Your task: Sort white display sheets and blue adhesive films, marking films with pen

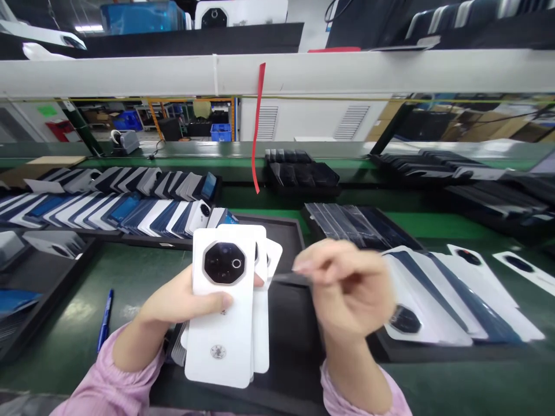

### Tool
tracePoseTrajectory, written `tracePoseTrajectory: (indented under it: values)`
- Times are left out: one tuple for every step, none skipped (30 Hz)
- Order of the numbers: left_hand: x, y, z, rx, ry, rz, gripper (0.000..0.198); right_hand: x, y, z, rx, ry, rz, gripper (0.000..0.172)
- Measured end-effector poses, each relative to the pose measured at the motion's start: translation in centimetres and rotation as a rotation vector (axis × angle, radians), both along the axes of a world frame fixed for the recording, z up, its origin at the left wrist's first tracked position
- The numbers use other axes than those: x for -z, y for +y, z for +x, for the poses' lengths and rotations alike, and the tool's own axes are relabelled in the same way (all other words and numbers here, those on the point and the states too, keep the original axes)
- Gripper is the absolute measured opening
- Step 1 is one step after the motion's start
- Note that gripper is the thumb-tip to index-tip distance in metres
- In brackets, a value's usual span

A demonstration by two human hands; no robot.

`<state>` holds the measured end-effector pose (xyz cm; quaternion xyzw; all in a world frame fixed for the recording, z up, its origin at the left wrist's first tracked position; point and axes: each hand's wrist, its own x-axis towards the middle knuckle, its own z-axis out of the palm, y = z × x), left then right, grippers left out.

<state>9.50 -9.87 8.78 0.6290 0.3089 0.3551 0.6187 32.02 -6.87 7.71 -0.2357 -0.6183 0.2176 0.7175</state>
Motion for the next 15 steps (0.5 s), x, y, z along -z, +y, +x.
tracePoseTrajectory:
  values:
    - [-0.1,-0.2,-0.2,0.019,-0.023,-0.027,0.036,-0.2,0.1,0.0,-0.004,0.153,-0.047,0.028]
    - [-0.1,-0.3,-0.3,0.027,-0.037,-0.046,0.036,-0.4,0.3,-0.1,-0.024,0.257,-0.080,0.028]
    - [-0.2,-0.4,-0.4,0.035,-0.043,-0.060,0.037,-0.6,0.5,-0.2,-0.062,0.313,-0.121,0.027]
    - [-0.2,-0.5,-0.4,0.042,-0.043,-0.069,0.038,-0.8,0.7,-0.2,-0.099,0.345,-0.198,0.028]
    - [-0.3,-0.6,-0.4,0.046,-0.038,-0.076,0.039,-0.9,0.8,-0.3,-0.125,0.376,-0.265,0.030]
    - [-0.3,-0.6,-0.4,0.049,-0.029,-0.081,0.039,-0.9,1.0,-0.3,-0.143,0.400,-0.319,0.031]
    - [-0.4,-0.5,-0.3,0.052,-0.022,-0.081,0.040,-1.0,1.1,-0.3,-0.154,0.415,-0.357,0.031]
    - [-0.5,-0.5,-0.3,0.060,-0.020,-0.080,0.040,-0.9,1.1,-0.4,-0.162,0.416,-0.385,0.032]
    - [-0.6,-0.5,-0.3,0.067,-0.022,-0.075,0.040,-0.9,1.2,-0.4,-0.169,0.409,-0.402,0.032]
    - [-0.6,-0.5,-0.2,0.075,-0.030,-0.070,0.040,-0.9,1.2,-0.4,-0.173,0.401,-0.411,0.032]
    - [-0.6,-0.4,-0.2,0.082,-0.040,-0.063,0.040,-0.9,1.2,-0.4,-0.175,0.397,-0.415,0.032]
    - [-0.7,-0.4,-0.2,0.088,-0.046,-0.057,0.039,-0.9,1.2,-0.4,-0.175,0.395,-0.418,0.031]
    - [-0.6,-0.4,-0.3,0.092,-0.049,-0.053,0.038,-0.9,1.2,-0.4,-0.174,0.395,-0.421,0.031]
    - [-0.6,-0.4,-0.3,0.096,-0.049,-0.054,0.038,-0.8,1.3,-0.4,-0.172,0.393,-0.425,0.030]
    - [-0.5,-0.4,-0.3,0.101,-0.048,-0.059,0.038,-0.8,1.3,-0.4,-0.171,0.389,-0.431,0.029]
